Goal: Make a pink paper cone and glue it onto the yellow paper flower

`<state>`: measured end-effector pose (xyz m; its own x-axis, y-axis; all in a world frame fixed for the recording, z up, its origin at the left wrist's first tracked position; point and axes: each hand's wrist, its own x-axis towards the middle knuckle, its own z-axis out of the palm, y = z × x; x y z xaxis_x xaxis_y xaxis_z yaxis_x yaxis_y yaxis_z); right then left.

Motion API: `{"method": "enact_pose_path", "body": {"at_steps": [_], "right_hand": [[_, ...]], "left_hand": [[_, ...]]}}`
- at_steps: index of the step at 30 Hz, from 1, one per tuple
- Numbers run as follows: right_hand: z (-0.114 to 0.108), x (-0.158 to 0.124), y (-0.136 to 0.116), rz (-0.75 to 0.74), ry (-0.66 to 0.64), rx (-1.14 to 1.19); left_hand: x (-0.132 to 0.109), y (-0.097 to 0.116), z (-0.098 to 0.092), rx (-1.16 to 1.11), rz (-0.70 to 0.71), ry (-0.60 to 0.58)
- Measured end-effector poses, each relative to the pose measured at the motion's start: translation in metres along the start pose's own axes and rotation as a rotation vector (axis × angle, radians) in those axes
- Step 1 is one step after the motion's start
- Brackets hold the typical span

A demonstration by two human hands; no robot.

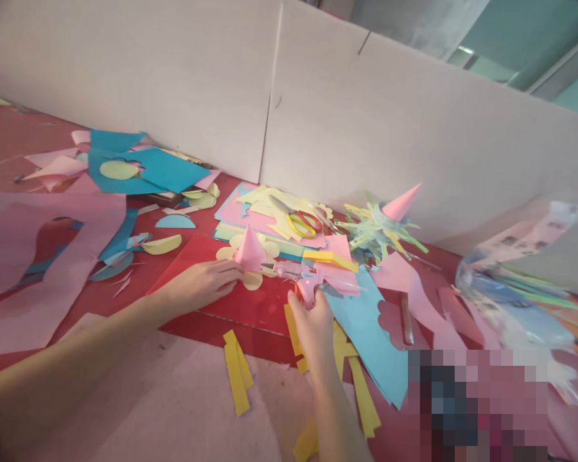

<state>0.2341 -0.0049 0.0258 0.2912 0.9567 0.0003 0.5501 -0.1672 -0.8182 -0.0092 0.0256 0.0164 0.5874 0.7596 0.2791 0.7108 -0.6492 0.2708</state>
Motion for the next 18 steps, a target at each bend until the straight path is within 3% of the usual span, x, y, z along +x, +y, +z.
{"method": "enact_pose_path", "body": {"at_steps": [11, 15, 18], "right_hand": [[-0.0002, 0.0003, -0.0011, 0.009, 0.008, -0.007], [0.0006, 0.0005, 0.0004, 0.010, 0.013, 0.001], [0.0003, 0.0000, 0.0011, 0.009, 0.002, 0.011]], "left_hand": [[-0.0017, -0.0027, -0.0001, -0.010, -0.034, 0.026], [0.0011, -0.0050, 0.0032, -0.102, -0.130, 0.066], [0.0026, -0.0091, 0.0058, -0.238, -0.214, 0.163]]}}
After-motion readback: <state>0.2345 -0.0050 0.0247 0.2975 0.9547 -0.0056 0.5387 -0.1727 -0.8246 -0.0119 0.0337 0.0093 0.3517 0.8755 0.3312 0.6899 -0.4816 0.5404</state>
